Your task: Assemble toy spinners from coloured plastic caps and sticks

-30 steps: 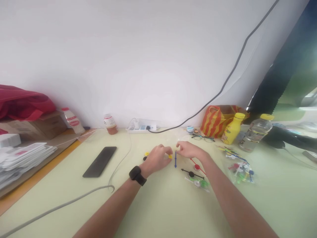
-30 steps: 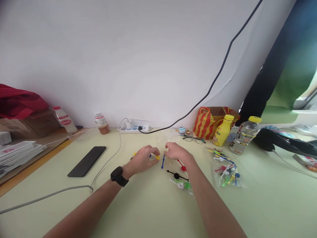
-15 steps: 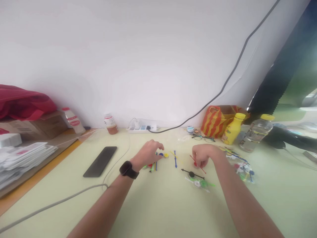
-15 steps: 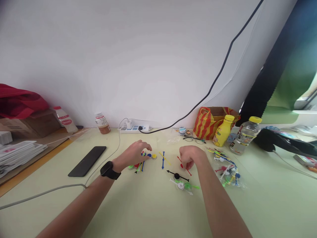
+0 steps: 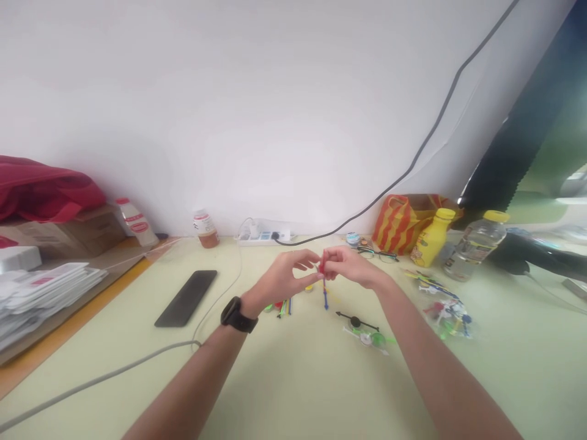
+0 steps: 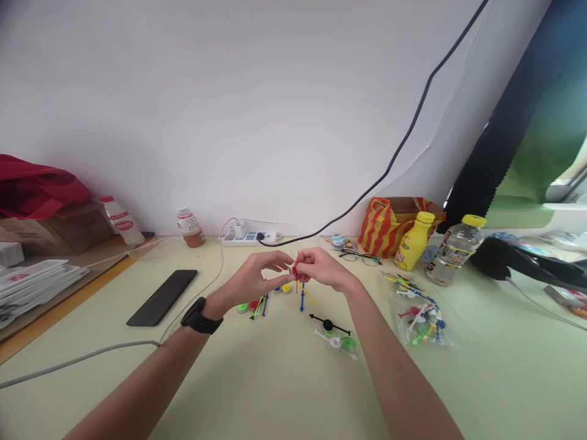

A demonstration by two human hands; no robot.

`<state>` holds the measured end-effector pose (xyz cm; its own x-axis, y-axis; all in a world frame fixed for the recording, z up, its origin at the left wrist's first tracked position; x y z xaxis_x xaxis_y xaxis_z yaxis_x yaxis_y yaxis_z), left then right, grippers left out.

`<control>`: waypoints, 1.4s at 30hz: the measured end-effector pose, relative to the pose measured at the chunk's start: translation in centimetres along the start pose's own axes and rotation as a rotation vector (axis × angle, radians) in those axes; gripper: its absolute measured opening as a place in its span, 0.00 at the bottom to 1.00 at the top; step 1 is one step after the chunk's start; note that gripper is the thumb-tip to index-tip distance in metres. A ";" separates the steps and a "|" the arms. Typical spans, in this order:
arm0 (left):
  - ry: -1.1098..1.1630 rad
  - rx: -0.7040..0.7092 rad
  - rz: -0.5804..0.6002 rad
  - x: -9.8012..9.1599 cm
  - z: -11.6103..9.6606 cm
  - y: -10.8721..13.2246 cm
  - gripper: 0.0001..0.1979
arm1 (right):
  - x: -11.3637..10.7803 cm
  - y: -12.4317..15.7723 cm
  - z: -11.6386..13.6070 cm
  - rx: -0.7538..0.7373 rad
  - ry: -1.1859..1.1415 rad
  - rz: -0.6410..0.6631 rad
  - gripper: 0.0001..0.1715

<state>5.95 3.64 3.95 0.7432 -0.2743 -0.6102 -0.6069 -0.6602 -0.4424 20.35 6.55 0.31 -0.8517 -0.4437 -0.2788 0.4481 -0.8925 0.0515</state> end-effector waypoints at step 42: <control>-0.390 -0.179 0.301 0.7 7.2 2.4 0.14 | -2.0 1.9 -2.0 0.236 0.349 0.073 0.06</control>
Point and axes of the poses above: each hand's wrist, its own y-axis away from the middle knuckle, its own x-axis out of the palm, z = x × y, the point moved 7 cm from there along -y, towards the middle knuckle, and after that the axes turned 4 degrees about x, right-handed, at the moved point
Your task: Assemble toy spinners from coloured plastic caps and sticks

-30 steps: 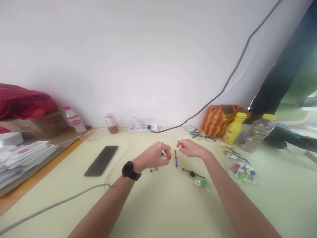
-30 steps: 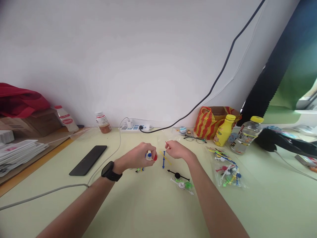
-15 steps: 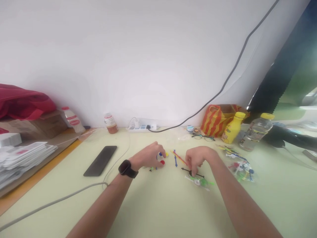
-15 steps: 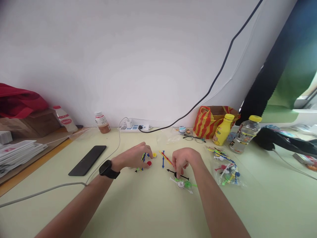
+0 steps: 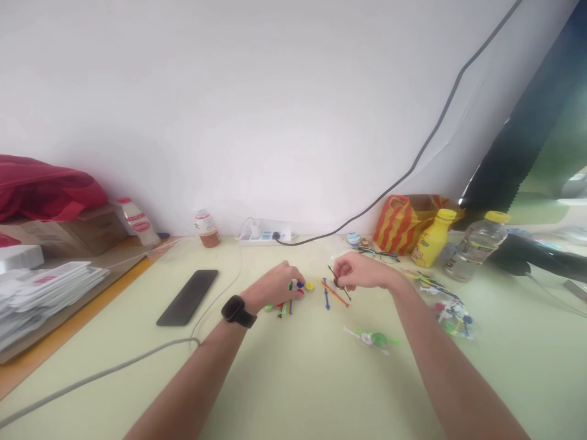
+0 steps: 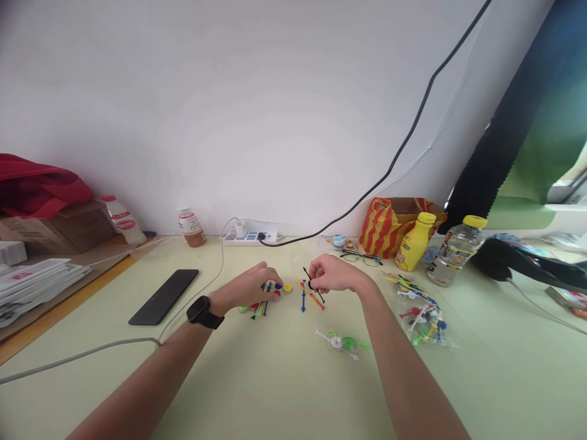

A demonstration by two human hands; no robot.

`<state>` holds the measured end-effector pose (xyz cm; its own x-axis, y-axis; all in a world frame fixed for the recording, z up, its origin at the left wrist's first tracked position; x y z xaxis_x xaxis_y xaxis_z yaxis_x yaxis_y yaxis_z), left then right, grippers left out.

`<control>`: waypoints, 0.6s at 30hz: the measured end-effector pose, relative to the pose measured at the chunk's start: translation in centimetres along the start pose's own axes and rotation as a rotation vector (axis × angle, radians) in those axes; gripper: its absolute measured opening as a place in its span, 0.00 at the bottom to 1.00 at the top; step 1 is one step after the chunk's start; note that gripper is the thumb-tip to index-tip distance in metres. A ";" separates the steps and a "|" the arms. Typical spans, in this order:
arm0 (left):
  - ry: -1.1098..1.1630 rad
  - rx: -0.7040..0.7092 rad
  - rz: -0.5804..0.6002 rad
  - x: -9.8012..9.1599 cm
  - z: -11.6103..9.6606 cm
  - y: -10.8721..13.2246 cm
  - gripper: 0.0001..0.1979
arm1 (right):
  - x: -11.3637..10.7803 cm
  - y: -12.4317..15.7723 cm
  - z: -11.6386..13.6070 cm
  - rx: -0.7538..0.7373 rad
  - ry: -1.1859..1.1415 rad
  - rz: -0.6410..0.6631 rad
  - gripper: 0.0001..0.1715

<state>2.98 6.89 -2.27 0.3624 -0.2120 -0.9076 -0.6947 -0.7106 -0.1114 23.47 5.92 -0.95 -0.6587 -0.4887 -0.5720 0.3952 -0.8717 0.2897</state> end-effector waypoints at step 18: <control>0.419 0.119 -0.305 -2.1 -4.6 -0.8 0.06 | 2.2 -2.9 1.7 -0.189 -0.255 -0.181 0.07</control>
Point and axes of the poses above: each hand's wrist, its own y-axis away from the middle knuckle, its own x-axis out of the palm, z = x × y, the point moved 7 cm from there along -y, towards the middle knuckle, and after that the axes turned 4 degrees about x, right-handed, at the moved point
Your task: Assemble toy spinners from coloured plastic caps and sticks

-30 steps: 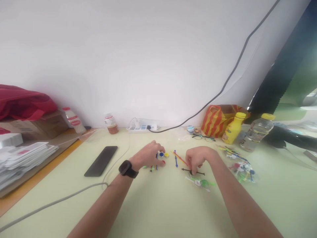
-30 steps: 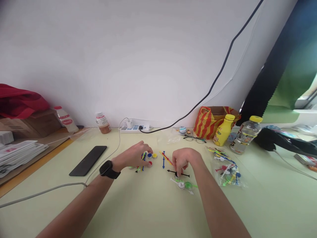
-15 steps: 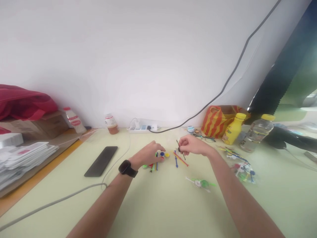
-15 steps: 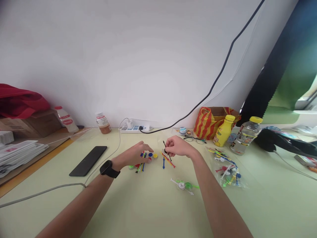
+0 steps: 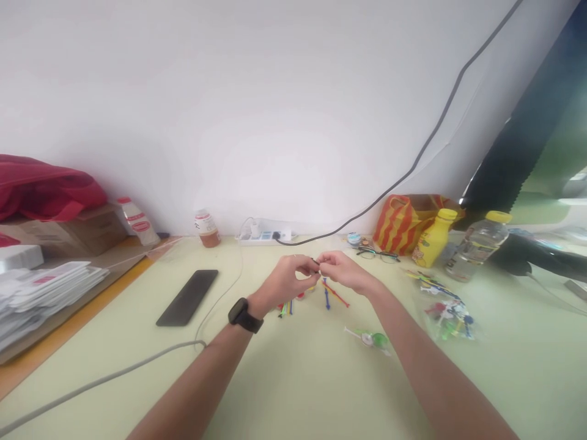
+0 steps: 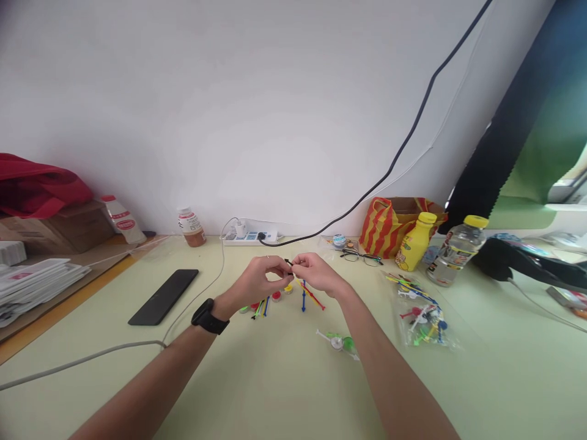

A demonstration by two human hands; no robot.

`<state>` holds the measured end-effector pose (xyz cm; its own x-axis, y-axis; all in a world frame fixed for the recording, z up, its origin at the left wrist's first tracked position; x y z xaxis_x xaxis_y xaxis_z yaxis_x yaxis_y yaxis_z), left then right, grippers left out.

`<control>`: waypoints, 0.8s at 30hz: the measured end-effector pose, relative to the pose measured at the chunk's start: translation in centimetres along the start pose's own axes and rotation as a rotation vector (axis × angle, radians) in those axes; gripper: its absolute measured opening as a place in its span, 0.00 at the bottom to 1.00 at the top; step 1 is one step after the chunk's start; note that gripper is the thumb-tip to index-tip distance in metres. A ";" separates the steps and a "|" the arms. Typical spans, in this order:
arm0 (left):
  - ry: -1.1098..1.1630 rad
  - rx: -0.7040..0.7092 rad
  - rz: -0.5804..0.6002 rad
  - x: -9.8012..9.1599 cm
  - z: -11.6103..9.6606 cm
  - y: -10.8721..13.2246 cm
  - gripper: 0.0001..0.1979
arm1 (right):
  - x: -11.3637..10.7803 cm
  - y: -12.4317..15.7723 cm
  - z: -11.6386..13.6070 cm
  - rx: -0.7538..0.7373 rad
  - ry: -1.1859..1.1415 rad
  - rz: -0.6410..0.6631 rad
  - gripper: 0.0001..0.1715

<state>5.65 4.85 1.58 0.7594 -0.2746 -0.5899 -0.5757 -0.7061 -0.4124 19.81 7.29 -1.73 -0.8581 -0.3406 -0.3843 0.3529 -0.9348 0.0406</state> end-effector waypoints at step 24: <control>-0.428 -0.023 0.342 1.1 2.8 1.5 0.22 | -0.5 5.2 -3.0 0.503 0.831 0.622 0.18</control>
Point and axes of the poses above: each hand's wrist, its own y-axis away from the middle knuckle, its own x-axis out of the palm, z = x × y, the point moved 7 cm from there along -y, towards the middle knuckle, and after that the axes turned 4 degrees about x, right-handed, at the moved point
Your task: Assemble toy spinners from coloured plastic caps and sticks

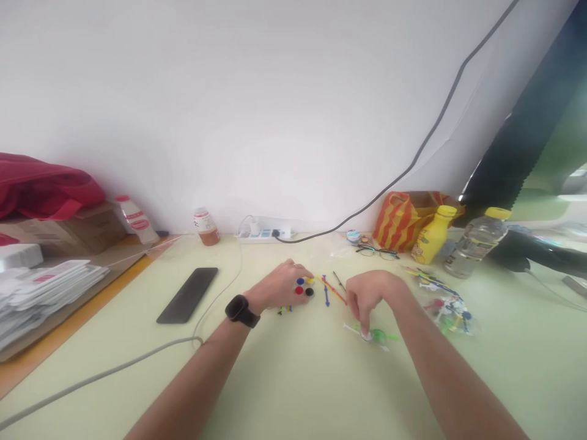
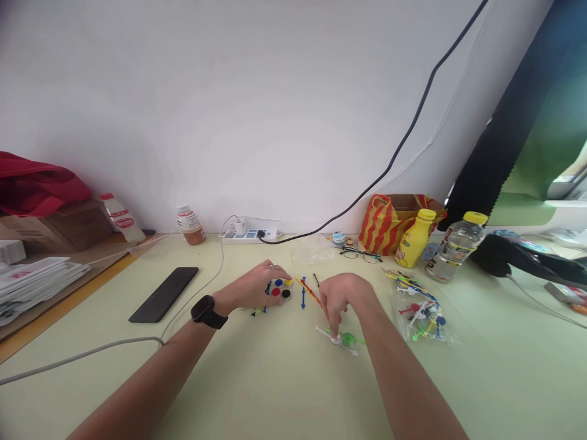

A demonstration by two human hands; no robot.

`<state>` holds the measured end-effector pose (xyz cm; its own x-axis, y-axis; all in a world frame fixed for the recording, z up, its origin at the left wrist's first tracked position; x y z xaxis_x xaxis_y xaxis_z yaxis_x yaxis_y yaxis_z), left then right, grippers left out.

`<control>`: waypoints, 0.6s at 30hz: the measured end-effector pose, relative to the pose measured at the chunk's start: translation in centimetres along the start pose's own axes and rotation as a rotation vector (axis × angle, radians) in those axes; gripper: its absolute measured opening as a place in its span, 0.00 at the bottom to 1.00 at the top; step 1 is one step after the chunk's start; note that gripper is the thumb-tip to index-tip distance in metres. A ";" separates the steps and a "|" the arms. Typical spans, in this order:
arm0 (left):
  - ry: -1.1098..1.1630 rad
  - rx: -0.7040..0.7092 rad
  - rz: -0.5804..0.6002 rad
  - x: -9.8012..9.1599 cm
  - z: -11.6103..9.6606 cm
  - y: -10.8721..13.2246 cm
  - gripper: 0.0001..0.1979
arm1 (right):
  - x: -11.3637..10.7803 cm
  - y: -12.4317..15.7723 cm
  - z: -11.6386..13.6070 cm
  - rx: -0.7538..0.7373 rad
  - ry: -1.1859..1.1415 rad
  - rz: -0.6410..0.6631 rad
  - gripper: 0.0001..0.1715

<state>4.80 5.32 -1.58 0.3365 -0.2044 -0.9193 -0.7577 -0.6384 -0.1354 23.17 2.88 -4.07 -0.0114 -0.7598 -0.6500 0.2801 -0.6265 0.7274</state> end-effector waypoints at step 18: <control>0.004 -0.043 -0.052 0.7 0.9 -0.2 0.22 | -1.4 1.0 1.6 -0.351 -0.248 -0.106 0.10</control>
<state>4.68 5.98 -2.55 0.3776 -0.1730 -0.9097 -0.7144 -0.6794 -0.1674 21.98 3.04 -2.05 -0.2759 -0.7399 -0.6136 0.5733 -0.6390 0.5127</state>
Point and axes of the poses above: each hand's wrist, its own y-axis away from the middle knuckle, its own x-axis out of the palm, z = x × y, the point moved 7 cm from there along -y, towards the middle knuckle, and after that the axes turned 4 degrees about x, right-handed, at the moved point
